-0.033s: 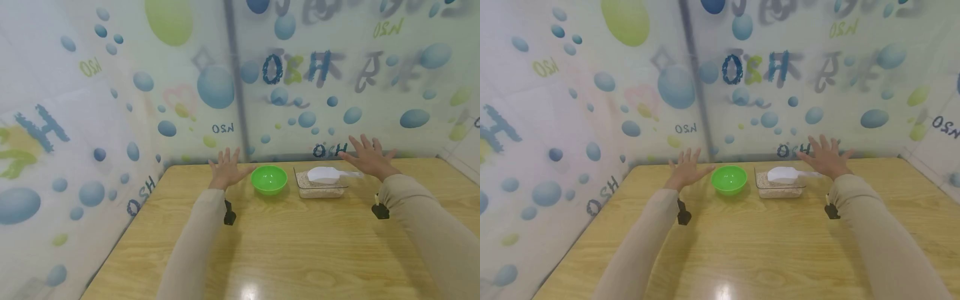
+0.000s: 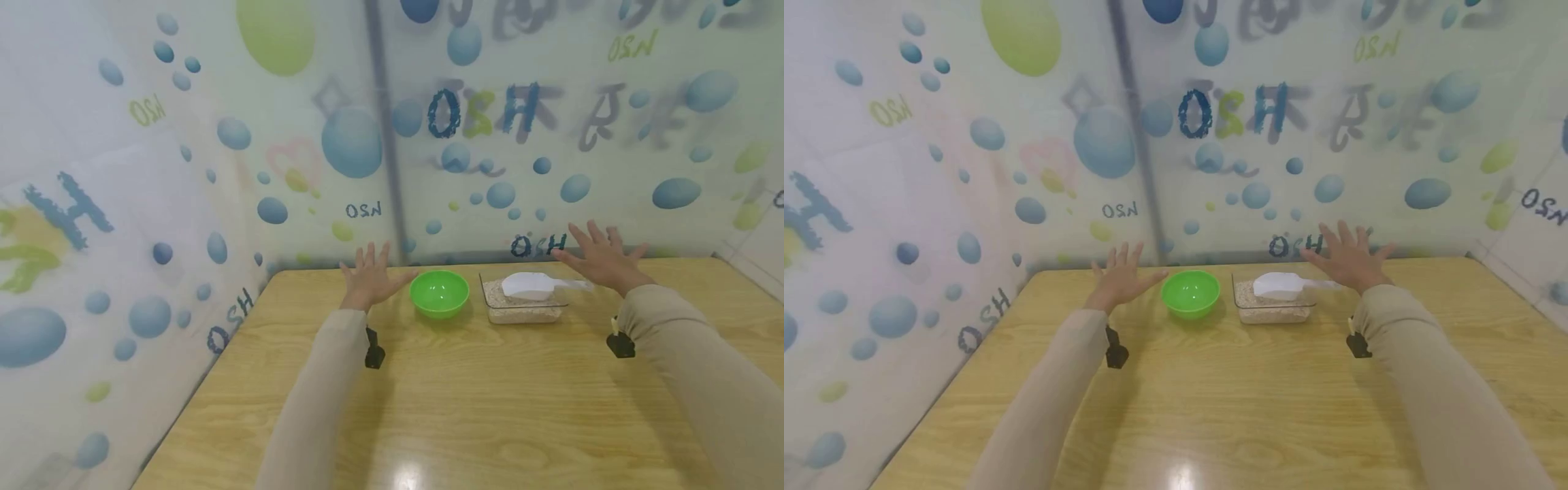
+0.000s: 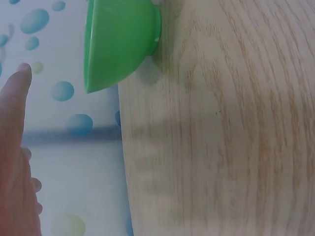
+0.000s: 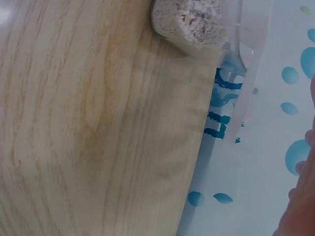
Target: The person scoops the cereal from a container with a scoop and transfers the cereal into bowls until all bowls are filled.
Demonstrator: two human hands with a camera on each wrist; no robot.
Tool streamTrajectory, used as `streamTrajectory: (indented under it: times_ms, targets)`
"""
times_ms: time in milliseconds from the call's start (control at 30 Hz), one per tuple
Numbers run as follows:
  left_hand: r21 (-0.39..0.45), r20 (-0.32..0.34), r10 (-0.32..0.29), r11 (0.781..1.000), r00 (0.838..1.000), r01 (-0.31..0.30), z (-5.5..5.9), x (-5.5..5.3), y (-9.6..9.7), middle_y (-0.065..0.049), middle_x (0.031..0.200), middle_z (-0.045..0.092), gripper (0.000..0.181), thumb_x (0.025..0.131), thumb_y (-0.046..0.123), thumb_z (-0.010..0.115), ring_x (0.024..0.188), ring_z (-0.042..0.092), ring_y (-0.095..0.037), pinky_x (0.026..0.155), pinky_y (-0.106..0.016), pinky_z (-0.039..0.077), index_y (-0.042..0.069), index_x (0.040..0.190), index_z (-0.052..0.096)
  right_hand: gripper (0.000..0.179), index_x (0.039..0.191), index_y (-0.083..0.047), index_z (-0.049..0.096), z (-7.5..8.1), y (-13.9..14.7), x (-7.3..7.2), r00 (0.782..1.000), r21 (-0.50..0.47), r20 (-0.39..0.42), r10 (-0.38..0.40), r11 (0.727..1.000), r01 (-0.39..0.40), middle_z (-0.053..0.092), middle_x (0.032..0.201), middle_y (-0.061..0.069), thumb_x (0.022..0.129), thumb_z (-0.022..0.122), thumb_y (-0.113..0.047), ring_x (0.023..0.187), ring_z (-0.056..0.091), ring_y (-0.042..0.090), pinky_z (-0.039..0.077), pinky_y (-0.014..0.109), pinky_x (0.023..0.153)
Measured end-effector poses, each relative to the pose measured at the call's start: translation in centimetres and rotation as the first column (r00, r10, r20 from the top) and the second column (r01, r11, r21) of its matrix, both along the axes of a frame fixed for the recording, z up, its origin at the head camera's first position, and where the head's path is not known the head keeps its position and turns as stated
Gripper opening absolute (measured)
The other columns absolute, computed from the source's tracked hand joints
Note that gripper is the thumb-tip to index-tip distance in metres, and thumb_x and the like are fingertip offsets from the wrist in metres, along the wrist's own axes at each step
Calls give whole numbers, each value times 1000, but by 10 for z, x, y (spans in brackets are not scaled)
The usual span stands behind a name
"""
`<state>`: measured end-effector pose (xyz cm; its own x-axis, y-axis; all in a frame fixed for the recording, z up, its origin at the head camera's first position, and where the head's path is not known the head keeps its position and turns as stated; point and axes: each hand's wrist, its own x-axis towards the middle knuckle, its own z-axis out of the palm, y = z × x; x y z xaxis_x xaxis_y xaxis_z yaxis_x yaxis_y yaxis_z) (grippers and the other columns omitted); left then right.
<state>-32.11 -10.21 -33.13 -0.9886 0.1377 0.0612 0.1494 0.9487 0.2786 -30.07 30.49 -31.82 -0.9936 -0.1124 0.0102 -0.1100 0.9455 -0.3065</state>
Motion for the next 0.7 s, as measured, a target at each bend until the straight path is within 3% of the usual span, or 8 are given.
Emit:
streamTrajectory:
  times_ms: [200,367,467,533,600,700]
  targets:
    - [-6,-4,8,1000,1000,-8,-1,3,-1,-15,152,1,94,79,74,36,136,-8,-34,99,-65,-3,19,149,5,87,147,-13,-5,-3,4,3,1000,-29,-1,4,1000,-4,-18,146,25,88,29,-67,123,-24,53,-29,70,73]
    - [3,-11,-13,1000,1000,13,-5,-1,1,-15,152,2,93,81,72,38,137,-5,-35,100,-65,-2,16,149,7,85,147,-10,-4,-7,8,-1,1000,-63,-9,24,998,-25,-10,146,29,90,31,-62,125,-18,55,-26,71,77]
    - [41,-68,-37,998,997,40,-3,-2,6,-17,151,10,87,84,64,44,137,9,-35,104,-60,7,11,147,16,80,146,-1,4,-7,7,-4,996,-110,-27,88,990,-90,3,145,33,94,34,-55,127,-1,56,-9,72,90]
    - [86,-122,-57,994,991,68,2,-1,13,-20,146,23,79,87,54,51,132,24,-36,104,-54,19,6,144,26,76,143,6,13,-4,4,-5,991,-151,-26,133,979,-135,16,141,37,96,37,-47,125,14,55,10,69,95]
    - [159,-155,-80,982,985,105,9,1,23,-21,139,36,68,88,42,57,125,37,-35,101,-48,30,1,138,36,69,139,10,23,0,3,-6,987,-183,-18,159,970,-160,29,134,38,96,41,-41,120,29,53,26,65,92]
    - [265,-174,-116,951,978,159,20,6,42,-17,123,54,48,89,28,60,110,52,-29,90,-38,43,-1,127,50,57,131,13,37,9,4,-4,982,-200,-14,190,961,-189,44,122,38,96,47,-32,110,43,51,38,60,84]
